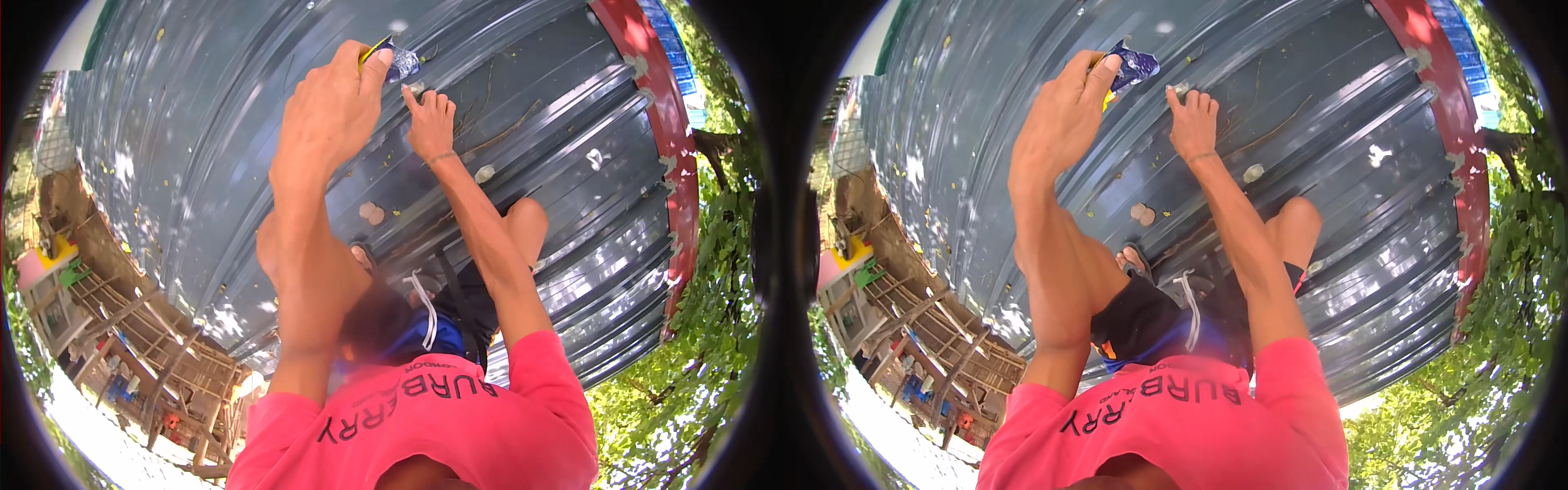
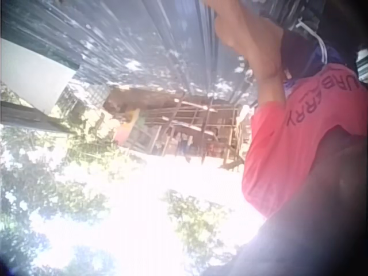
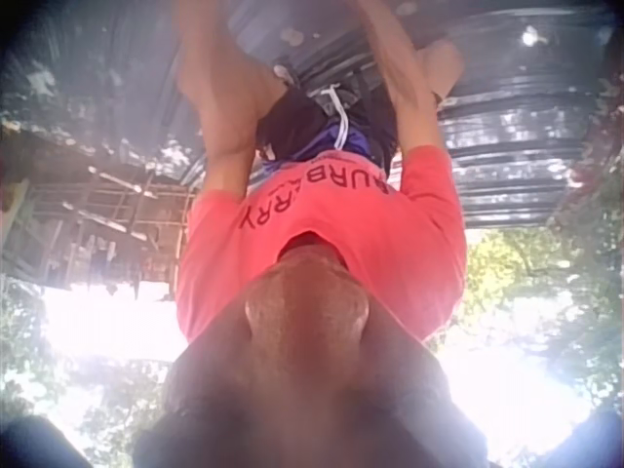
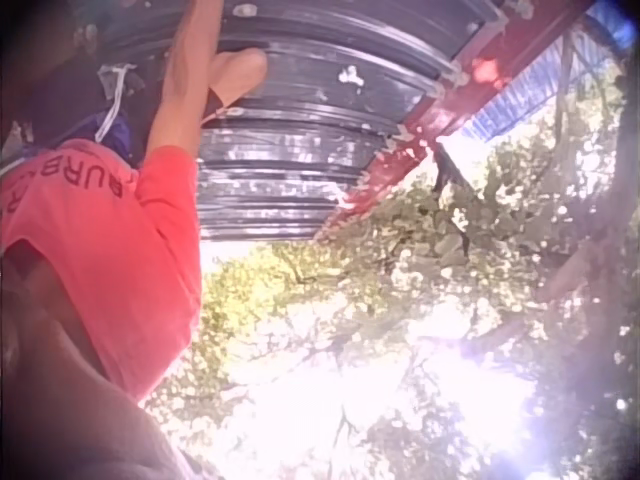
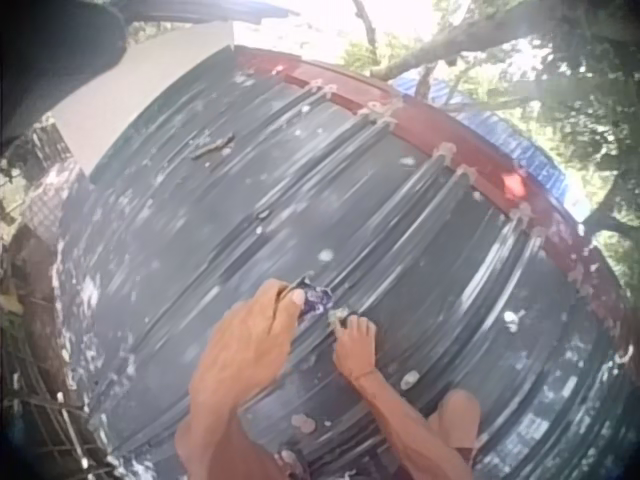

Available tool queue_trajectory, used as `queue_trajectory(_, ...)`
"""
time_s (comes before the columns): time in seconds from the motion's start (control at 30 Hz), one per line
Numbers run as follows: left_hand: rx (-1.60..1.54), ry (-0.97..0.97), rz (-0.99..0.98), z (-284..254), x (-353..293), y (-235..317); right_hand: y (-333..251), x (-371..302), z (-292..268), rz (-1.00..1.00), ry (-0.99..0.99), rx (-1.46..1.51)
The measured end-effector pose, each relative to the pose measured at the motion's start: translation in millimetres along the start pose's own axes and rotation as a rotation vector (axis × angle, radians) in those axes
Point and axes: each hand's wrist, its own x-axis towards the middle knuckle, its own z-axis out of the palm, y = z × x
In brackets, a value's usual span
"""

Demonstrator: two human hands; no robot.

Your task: The person applies sealant from a pouch onto screw heads and seams on a corrugated metal roof, smoothing the substance with their finger.

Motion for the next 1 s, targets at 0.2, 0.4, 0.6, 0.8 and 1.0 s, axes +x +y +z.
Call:
queue_trajectory(0.2, 0.0, -0.002, -0.017, -3.1, -0.4, -1.9, 9.9, -18.6, -5.6, -0.198, -0.06, -0.298)
queue_trajectory(0.4, 0.012, 0.001, 0.013, 0.0, 0.3, 0.5, 11.6, -21.8, -2.8, -0.129, -0.051, -0.353)
queue_trajectory(0.6, -0.002, -0.029, -0.019, -3.9, -0.5, -1.4, 6.9, -3.9, -7.2, -0.104, -0.026, -0.309)
queue_trajectory(0.8, 0.013, -0.036, -0.022, -2.7, -0.2, -2.7, 4.0, -19.7, 2.7, 0.098, -0.044, 0.026)
queue_trajectory(1.0, 0.004, -0.033, -0.005, -0.3, -0.3, -1.1, -21.4, -38.0, 20.1, 0.181, -0.096, 0.141)
